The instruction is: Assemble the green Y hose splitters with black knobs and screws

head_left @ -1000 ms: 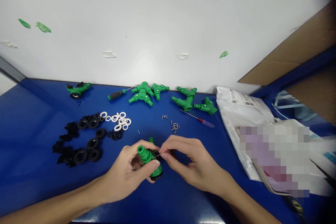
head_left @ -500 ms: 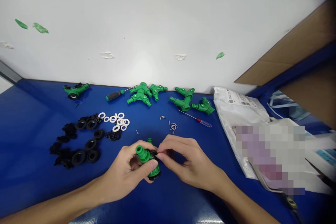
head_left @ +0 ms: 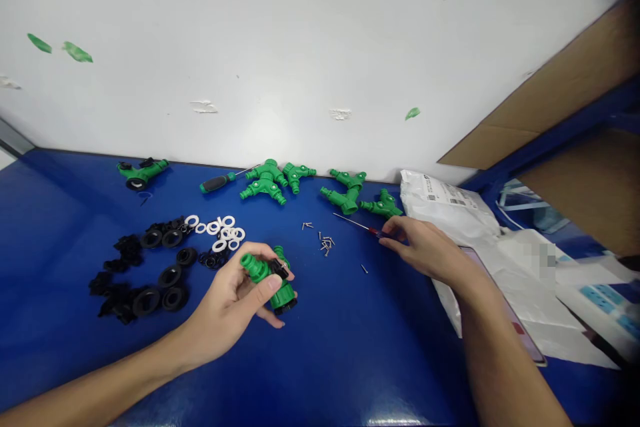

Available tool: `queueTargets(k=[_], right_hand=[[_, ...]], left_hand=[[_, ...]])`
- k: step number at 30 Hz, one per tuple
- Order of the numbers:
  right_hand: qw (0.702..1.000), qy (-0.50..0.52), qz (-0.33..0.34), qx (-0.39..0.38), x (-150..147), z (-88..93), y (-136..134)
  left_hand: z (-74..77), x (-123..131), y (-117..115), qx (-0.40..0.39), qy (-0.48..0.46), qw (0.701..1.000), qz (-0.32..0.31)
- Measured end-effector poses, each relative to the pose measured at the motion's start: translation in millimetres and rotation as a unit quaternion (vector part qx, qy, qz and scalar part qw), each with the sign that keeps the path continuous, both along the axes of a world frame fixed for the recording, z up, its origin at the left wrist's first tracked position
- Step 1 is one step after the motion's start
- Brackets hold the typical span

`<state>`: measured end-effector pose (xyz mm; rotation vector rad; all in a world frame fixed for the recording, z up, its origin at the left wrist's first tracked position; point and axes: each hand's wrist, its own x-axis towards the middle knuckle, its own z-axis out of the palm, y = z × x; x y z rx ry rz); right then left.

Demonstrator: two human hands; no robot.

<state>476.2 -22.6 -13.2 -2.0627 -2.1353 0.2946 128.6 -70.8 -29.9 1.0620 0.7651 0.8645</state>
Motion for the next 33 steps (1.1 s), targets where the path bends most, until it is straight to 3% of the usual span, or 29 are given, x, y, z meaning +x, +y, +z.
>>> queueTargets(k=[3, 6, 8, 10, 16, 21, 28, 33], right_hand=[[0.984, 0.173, 0.017, 0.046, -16, 15.9, -7], [0.917, 0.369, 0.021, 0.150, -40, 30.5, -19], [0.880, 0.432, 0.048, 0.190, -55, 34.5, -28], [0.866, 0.449, 0.073, 0.208, -67, 34.9, -36], [0.881, 0.401, 0.118, 0.220, -81, 33.4, -48], [0.882, 0.390, 0.124, 0.234, -79, 33.9, -50], [0.894, 0.367, 0.133, 0.220, -81, 37.1, -50], [0.906, 0.339, 0.158, 0.196, -81, 41.9, -47]], left_hand=[[1.1, 1, 5, -0.011, -0.021, 1.000, 0.007], [1.0, 0, 8, -0.014, -0.030, 0.999, 0.010], [0.1, -1, 8, -0.001, -0.023, 1.000, 0.013], [-1.0, -2, 7, 0.022, -0.002, 1.000, 0.017], [-3.8, -2, 1, 0.051, 0.067, 0.996, 0.000], [-3.8, -3, 0, 0.047, 0.069, 0.996, 0.001], [-2.4, -3, 1, 0.046, 0.068, 0.997, -0.006], [-6.5, -6, 0, 0.056, 0.116, 0.991, -0.030]])
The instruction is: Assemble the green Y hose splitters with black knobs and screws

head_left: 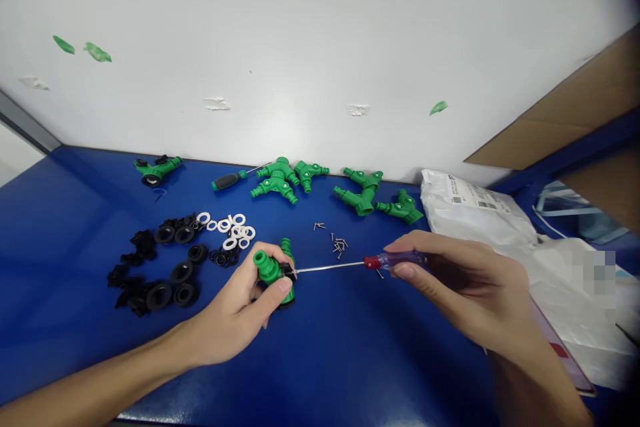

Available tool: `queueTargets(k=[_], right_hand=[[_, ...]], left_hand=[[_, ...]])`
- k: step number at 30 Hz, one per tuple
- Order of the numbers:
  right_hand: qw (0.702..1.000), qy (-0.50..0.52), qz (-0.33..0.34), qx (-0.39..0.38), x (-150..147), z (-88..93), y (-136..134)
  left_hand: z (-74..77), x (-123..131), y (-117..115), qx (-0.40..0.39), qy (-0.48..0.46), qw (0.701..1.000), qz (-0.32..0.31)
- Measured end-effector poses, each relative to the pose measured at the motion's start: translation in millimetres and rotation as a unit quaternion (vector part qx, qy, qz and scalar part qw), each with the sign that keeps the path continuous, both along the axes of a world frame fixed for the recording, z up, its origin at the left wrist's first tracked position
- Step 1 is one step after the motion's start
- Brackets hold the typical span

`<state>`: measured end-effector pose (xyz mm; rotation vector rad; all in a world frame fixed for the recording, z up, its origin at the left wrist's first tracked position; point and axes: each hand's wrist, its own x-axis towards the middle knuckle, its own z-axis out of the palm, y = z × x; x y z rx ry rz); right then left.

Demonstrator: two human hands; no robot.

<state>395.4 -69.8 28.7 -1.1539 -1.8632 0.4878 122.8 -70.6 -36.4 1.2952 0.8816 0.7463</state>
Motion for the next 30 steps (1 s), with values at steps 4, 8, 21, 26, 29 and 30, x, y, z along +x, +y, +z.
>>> queueTargets(k=[4, 8, 21, 26, 29, 30], right_hand=[[0.999, -0.046, 0.002, 0.004, 1, -2.1, 2], [0.999, -0.014, 0.003, 0.030, -1, -8.2, 2], [0.993, -0.099, 0.020, -0.056, -7, -1.8, 1], [0.993, -0.047, 0.050, -0.094, -11, -3.6, 1], [0.993, -0.020, 0.046, -0.105, -12, -3.5, 2], [0.993, -0.015, 0.041, -0.109, -12, -3.5, 2]], left_hand=[[-3.5, 0, -4, 0.004, 0.009, 1.000, -0.016], [-2.6, 2, -6, -0.002, 0.005, 1.000, -0.012], [-2.5, 2, -3, -0.005, 0.025, 1.000, 0.007], [-3.8, 2, -4, -0.009, 0.028, 1.000, 0.006], [-3.8, 2, -5, -0.012, 0.027, 1.000, -0.001], [-3.8, 2, -5, -0.012, 0.029, 0.999, -0.005]])
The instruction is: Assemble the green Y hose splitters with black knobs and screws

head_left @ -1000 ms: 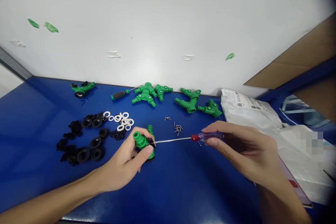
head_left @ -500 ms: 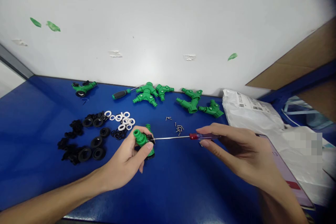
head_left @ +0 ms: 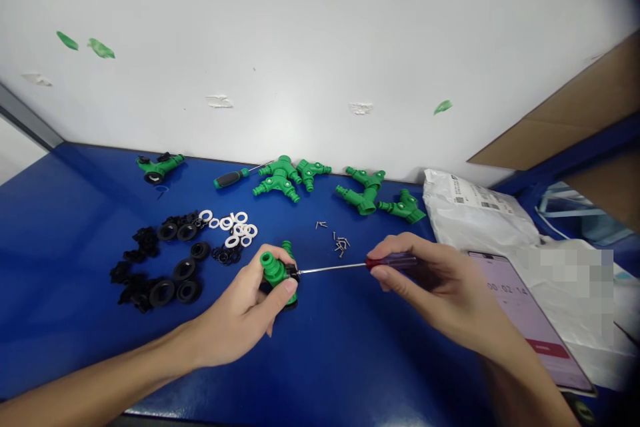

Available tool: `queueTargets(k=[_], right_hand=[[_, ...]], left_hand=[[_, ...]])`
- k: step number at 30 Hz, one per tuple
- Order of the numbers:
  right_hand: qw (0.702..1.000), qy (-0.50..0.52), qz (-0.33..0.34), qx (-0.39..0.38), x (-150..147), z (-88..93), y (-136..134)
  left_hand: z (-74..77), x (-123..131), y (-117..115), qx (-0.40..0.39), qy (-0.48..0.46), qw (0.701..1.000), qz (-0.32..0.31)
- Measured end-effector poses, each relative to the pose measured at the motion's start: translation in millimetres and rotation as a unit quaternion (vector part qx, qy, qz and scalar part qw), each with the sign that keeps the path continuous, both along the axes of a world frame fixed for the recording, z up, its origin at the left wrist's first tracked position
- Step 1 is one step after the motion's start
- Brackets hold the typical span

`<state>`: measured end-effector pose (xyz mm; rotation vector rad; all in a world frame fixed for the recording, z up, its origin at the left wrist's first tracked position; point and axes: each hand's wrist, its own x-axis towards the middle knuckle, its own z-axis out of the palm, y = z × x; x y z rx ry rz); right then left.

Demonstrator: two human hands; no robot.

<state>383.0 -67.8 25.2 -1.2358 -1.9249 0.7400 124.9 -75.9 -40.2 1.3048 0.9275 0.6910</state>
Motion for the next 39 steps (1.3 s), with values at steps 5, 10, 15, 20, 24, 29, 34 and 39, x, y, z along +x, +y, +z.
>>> queueTargets(k=[5, 10, 15, 20, 24, 29, 34, 39], right_hand=[[1.000, -0.019, -0.011, 0.021, -1.7, 0.1, -0.8], [0.999, 0.029, 0.004, 0.028, -4.1, -2.7, -2.4], [1.000, 0.009, -0.010, 0.025, -5.3, -4.6, -2.8], [0.999, 0.017, -0.011, 0.034, -4.8, -2.1, -4.4], [0.999, 0.024, -0.032, 0.025, -6.3, -2.2, -4.4], [0.999, -0.016, -0.023, 0.023, -5.6, -1.0, -6.8], [0.999, 0.019, -0.015, 0.041, -5.6, -1.8, -8.1], [0.997, -0.051, -0.051, 0.030, -7.3, 2.4, -8.2]], left_hand=[[0.5, 0.1, 0.3, 0.000, 0.003, 1.000, -0.004], [0.6, 0.5, 2.4, 0.002, -0.002, 1.000, 0.010], [1.3, 0.6, 1.1, 0.001, 0.000, 1.000, 0.000], [5.3, 0.4, 3.7, -0.004, -0.018, 1.000, 0.000], [4.0, -0.7, 2.8, 0.005, -0.007, 1.000, -0.007], [1.7, -1.3, 1.6, -0.002, -0.005, 1.000, -0.007], [3.4, -1.5, 5.3, -0.006, -0.008, 1.000, 0.002], [2.4, -2.2, 4.8, 0.000, 0.008, 1.000, -0.011]])
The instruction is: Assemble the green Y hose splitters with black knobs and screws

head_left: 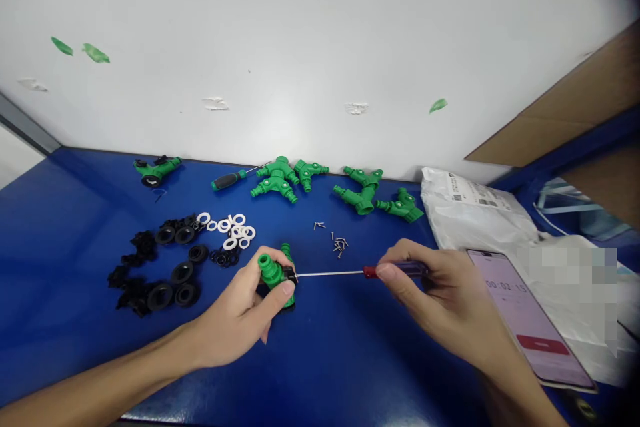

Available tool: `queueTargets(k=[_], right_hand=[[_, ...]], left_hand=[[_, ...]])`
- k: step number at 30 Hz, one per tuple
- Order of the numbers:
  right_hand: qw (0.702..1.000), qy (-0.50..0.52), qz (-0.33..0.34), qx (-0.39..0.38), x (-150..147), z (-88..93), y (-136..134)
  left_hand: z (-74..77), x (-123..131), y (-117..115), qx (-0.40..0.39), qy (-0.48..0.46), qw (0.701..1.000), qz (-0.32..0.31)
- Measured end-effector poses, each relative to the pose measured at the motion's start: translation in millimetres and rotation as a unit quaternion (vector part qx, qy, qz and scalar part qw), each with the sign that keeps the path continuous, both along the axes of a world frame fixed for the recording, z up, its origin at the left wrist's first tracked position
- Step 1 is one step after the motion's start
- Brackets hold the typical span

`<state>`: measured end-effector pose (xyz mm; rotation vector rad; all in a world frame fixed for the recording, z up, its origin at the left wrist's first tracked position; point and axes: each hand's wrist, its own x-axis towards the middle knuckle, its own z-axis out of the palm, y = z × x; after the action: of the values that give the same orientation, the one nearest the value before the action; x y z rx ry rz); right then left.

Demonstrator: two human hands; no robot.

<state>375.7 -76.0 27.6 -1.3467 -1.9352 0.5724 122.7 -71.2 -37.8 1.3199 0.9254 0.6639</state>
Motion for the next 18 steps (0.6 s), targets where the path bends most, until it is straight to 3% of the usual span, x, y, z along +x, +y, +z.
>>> queueTargets(k=[10, 14, 18], right_hand=[[0.991, 0.124, -0.004, -0.052, -3, -7.1, 0], [0.995, 0.082, -0.021, -0.046, -3, -10.6, -1], [0.999, 0.023, 0.010, -0.030, 0, -8.2, -2]], left_hand=[[-0.6, 0, -2, -0.006, -0.003, 1.000, 0.005], [-3.3, 1, -2, 0.001, 0.000, 1.000, 0.006], [-1.8, 2, 0, -0.006, 0.001, 1.000, 0.015]])
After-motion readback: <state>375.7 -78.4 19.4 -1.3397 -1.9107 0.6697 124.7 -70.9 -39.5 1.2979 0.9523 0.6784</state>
